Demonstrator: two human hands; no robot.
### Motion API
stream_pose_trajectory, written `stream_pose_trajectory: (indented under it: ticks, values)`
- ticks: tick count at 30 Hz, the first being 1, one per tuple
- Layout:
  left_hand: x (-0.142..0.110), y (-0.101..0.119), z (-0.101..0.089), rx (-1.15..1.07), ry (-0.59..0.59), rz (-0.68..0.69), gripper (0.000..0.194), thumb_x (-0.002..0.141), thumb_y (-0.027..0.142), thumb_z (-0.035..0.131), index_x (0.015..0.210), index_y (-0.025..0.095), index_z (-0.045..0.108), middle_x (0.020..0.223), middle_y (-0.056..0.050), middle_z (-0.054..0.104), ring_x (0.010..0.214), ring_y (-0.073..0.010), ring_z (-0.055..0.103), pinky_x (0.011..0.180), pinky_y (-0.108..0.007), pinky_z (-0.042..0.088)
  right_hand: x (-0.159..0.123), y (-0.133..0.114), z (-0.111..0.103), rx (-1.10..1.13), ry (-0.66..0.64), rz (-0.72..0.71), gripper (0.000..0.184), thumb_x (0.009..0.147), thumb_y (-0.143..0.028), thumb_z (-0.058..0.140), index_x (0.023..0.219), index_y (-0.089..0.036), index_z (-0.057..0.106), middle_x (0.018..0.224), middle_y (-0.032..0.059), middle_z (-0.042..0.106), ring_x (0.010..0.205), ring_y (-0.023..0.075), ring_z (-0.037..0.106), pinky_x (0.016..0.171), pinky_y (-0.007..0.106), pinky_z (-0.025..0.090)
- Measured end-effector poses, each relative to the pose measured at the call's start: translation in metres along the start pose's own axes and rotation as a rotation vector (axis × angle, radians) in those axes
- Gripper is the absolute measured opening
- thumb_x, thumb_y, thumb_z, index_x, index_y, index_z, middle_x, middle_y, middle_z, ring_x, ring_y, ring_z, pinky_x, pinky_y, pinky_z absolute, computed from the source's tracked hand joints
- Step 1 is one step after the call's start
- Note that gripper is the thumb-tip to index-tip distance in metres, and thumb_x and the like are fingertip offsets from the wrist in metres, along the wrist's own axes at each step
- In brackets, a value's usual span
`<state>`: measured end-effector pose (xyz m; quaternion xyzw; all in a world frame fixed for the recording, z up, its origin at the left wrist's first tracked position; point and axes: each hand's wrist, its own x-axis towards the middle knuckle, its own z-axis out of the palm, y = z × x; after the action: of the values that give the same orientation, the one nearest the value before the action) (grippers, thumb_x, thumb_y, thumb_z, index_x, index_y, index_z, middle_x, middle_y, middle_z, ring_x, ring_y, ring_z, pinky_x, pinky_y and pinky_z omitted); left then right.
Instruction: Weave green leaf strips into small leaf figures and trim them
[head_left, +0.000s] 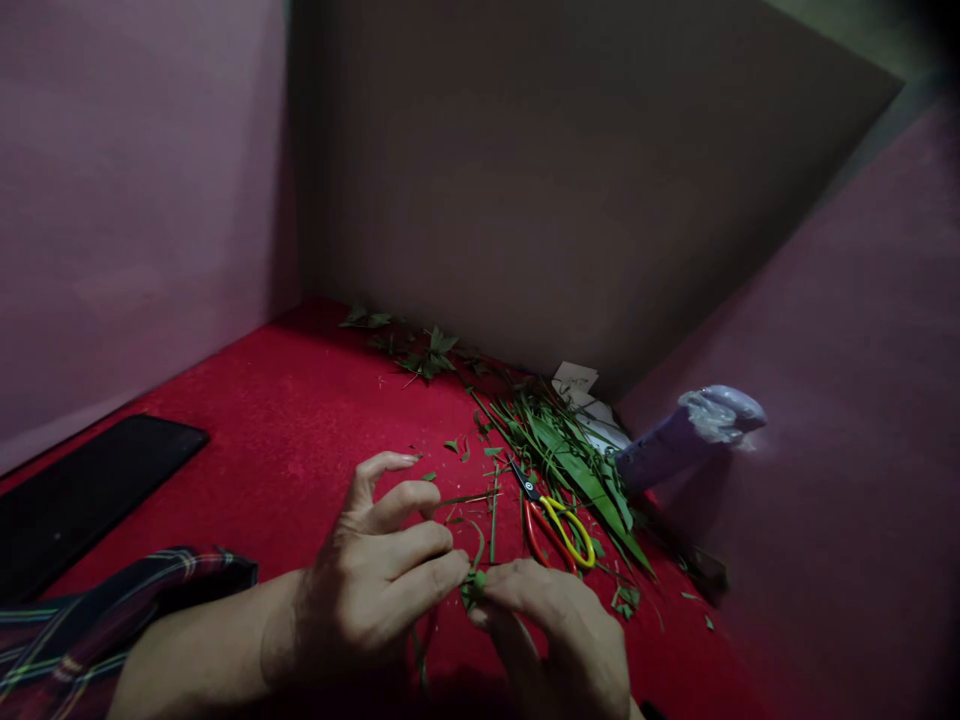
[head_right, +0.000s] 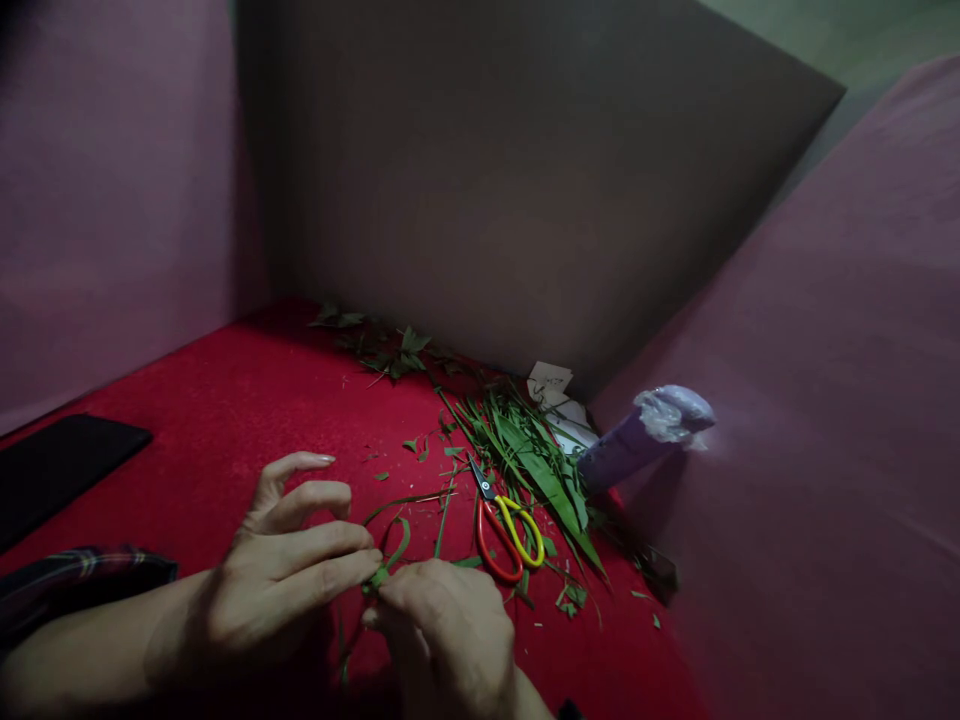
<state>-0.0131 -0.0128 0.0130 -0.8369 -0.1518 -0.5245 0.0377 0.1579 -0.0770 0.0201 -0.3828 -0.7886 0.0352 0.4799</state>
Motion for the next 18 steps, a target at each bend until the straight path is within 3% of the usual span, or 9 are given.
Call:
stream_pose_trajectory:
  ticks: [3,6,13,18]
  values:
    - [0.0005,0.0002,-0.0004,-0.011,0.001,0.007,0.025,0.084,0.01,0.044,0.073,0.017,0.065,0.063,-0.001,0.068,0.076,-0.0184,0.051,0.091,-0.05,0.03,0.0007,0.0038,0.0005,0.073,-0.048,-0.057,0.024,0.085,-0.013,0.051,0.107,-0.024,0.055,0.07,0.0022,0.068,0.06,0.0133,0.064,0.055,0.022,0.051]
    - [0.0007,0.0008,-0.0007,-0.016,-0.002,-0.001,0.024,0.083,0.01,0.044,0.074,0.018,0.066,0.064,-0.001,0.068,0.077,-0.0185,0.051,0.091,-0.05,0.03,0.0002,0.0066,0.001,0.079,-0.102,-0.065,0.023,0.087,-0.011,0.046,0.104,-0.022,0.056,0.067,0.0028,0.067,0.057,0.0133,0.063,0.052,0.022,0.05]
    - [0.0005,0.0022,-0.0009,-0.018,-0.006,0.004,0.027,0.085,0.011,0.042,0.074,0.017,0.066,0.063,-0.001,0.068,0.076,-0.0186,0.05,0.091,-0.05,0.029,-0.0069,0.001,0.0033,-0.052,-0.004,0.085,0.015,0.083,-0.019,0.058,0.097,-0.025,0.057,0.072,-0.0001,0.071,0.062,0.0142,0.066,0.06,0.022,0.051]
    - [0.0013,0.0022,-0.003,-0.026,-0.023,0.025,0.029,0.086,0.01,0.04,0.076,0.015,0.066,0.063,-0.002,0.068,0.077,-0.019,0.051,0.091,-0.05,0.03,-0.0079,0.0,0.004,-0.076,-0.02,0.101,0.009,0.083,-0.02,0.058,0.09,-0.024,0.058,0.068,-0.0027,0.069,0.06,0.0124,0.065,0.061,0.022,0.048]
